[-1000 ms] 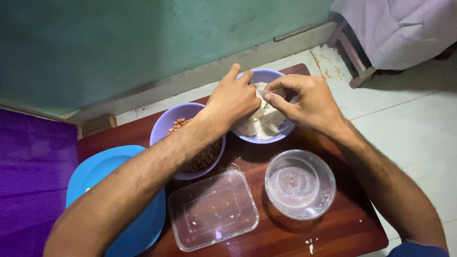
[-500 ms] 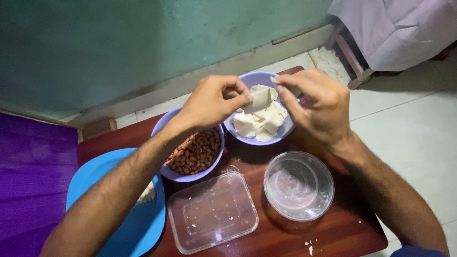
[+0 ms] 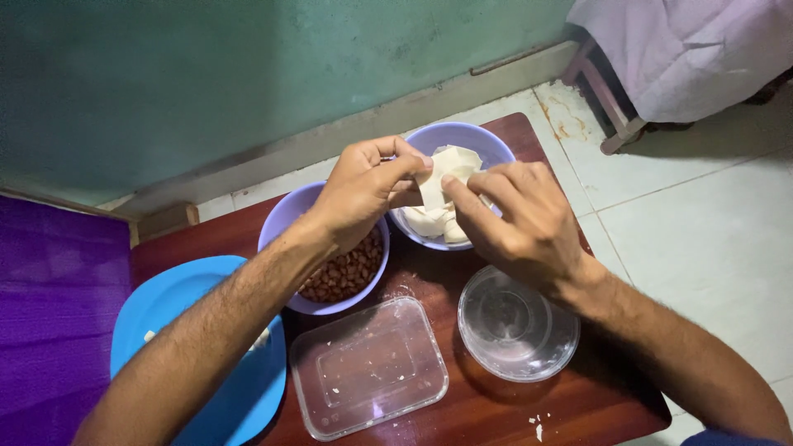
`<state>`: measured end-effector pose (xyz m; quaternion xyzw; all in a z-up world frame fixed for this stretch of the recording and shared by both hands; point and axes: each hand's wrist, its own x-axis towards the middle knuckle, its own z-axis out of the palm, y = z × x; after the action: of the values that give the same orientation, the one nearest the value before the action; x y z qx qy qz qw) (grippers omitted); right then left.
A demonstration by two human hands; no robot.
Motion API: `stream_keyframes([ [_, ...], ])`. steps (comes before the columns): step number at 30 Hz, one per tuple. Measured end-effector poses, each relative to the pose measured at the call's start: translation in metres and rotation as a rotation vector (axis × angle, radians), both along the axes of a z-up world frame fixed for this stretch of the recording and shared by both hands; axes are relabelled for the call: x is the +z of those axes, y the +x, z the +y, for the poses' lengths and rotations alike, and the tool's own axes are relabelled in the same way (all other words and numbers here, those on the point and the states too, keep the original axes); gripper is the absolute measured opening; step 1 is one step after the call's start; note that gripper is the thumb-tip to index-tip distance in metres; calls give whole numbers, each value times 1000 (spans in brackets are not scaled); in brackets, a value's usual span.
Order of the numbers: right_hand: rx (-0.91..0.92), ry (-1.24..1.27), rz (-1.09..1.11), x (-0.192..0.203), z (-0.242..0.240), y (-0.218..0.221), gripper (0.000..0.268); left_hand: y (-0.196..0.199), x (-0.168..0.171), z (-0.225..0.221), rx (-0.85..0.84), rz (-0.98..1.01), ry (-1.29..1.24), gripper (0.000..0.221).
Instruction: The person picks up a square wrapper, places peanuts inside, and rolls the wrapper by hand into a cylinder before placing it on a plate with other completed rolls.
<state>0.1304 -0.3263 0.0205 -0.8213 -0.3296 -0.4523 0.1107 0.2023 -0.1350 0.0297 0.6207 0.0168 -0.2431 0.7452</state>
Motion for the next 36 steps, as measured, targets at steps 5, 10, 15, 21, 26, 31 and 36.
stream_keyframes([
  [5, 26, -9, 33, -1, -3, -8, 13, -1, 4, 1, 2, -9, 22, 13],
  [10, -4, -12, 6, 8, -8, -6, 10, -5, 5, 0, -22, -24, 58, 16],
  [15, -15, -83, -83, 11, 1, -2, 14, -11, 14, -4, -25, -21, 81, 17],
  [21, -33, -118, -71, 7, -4, -10, 15, -9, 15, -1, -16, -46, 90, 17],
  [26, -69, -109, -78, 7, -10, -9, 13, -8, 13, 0, -10, -31, 88, 18],
  [31, -52, -101, -90, 14, -3, -7, 15, -11, 14, -4, -21, -27, 75, 18],
  [36, -78, -173, -124, 14, -2, -10, 19, -10, 9, -2, -16, -40, 60, 17],
])
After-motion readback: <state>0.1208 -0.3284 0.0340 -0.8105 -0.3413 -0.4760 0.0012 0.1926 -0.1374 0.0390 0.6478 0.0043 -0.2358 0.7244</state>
